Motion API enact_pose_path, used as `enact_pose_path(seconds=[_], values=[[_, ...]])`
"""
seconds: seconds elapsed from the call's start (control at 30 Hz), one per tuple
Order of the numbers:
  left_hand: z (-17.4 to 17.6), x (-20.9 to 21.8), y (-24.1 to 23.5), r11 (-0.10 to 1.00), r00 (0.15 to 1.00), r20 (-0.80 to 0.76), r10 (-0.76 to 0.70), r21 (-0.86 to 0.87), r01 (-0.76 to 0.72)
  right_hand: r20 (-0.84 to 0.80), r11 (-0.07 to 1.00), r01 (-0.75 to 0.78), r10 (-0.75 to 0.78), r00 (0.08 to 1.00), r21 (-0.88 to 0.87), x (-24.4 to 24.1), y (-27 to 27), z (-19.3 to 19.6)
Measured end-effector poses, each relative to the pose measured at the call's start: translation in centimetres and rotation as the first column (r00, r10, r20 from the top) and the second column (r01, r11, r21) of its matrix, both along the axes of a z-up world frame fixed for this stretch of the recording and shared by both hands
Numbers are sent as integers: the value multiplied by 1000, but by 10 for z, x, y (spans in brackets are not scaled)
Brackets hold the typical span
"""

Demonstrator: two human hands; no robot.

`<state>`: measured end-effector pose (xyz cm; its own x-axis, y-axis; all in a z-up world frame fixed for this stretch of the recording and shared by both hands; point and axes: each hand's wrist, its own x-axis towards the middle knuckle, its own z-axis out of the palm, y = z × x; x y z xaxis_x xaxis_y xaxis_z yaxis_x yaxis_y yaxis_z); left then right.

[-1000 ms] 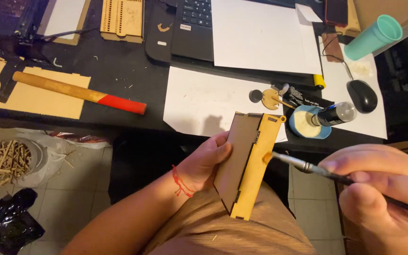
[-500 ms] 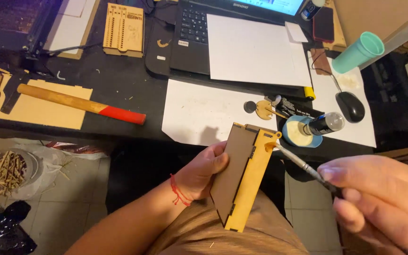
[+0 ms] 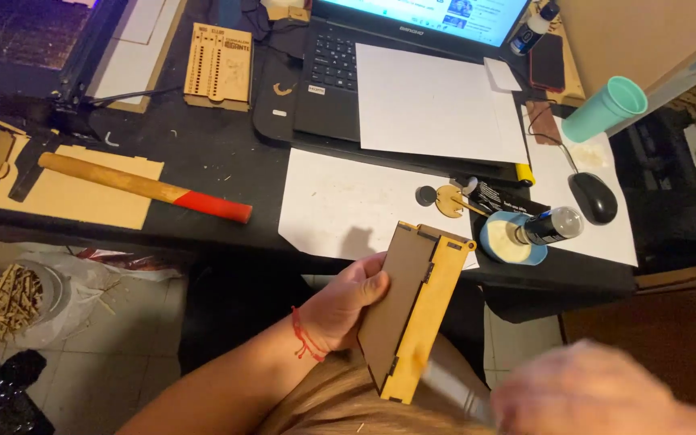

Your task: Applying varnish or glue to the exterior of a small laser-cut wooden box using a paintbrush.

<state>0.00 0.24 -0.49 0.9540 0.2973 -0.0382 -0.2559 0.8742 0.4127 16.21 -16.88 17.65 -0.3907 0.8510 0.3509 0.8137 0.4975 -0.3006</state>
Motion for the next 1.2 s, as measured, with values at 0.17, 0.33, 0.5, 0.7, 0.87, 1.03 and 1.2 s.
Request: enact_pose_path(seconds=[0.17, 0.33, 0.5, 0.7, 0.87, 1.03, 1.2], values=[[4, 0, -3, 1000, 1000, 8, -23, -4, 23, -65, 929, 361, -367, 928, -84, -10, -8, 31], [4, 2, -2, 1000, 1000, 20, -17, 11, 16, 6, 960, 277, -277, 961, 37, 5, 2, 15], [1, 4, -3, 1000, 1000, -23, 4, 7, -3, -89, 909, 408, -415, 906, -88, -3, -10, 15], [7, 1, -4, 1000, 1000, 26, 0, 16, -1, 38, 955, 296, -296, 954, 2, 19, 1, 18], [7, 0, -3, 999, 997, 61, -40, 9, 39, -97, 978, 172, -184, 978, -120, 19, 1, 20], [8, 1, -4, 999, 999, 3, -43, 29, 43, -51, 922, 388, -387, 921, 6, 26, 9, 25], [9, 1, -2, 996, 997, 5, -77, 35, 76, 133, 963, 267, -261, 956, -29, 28, -9, 17]])
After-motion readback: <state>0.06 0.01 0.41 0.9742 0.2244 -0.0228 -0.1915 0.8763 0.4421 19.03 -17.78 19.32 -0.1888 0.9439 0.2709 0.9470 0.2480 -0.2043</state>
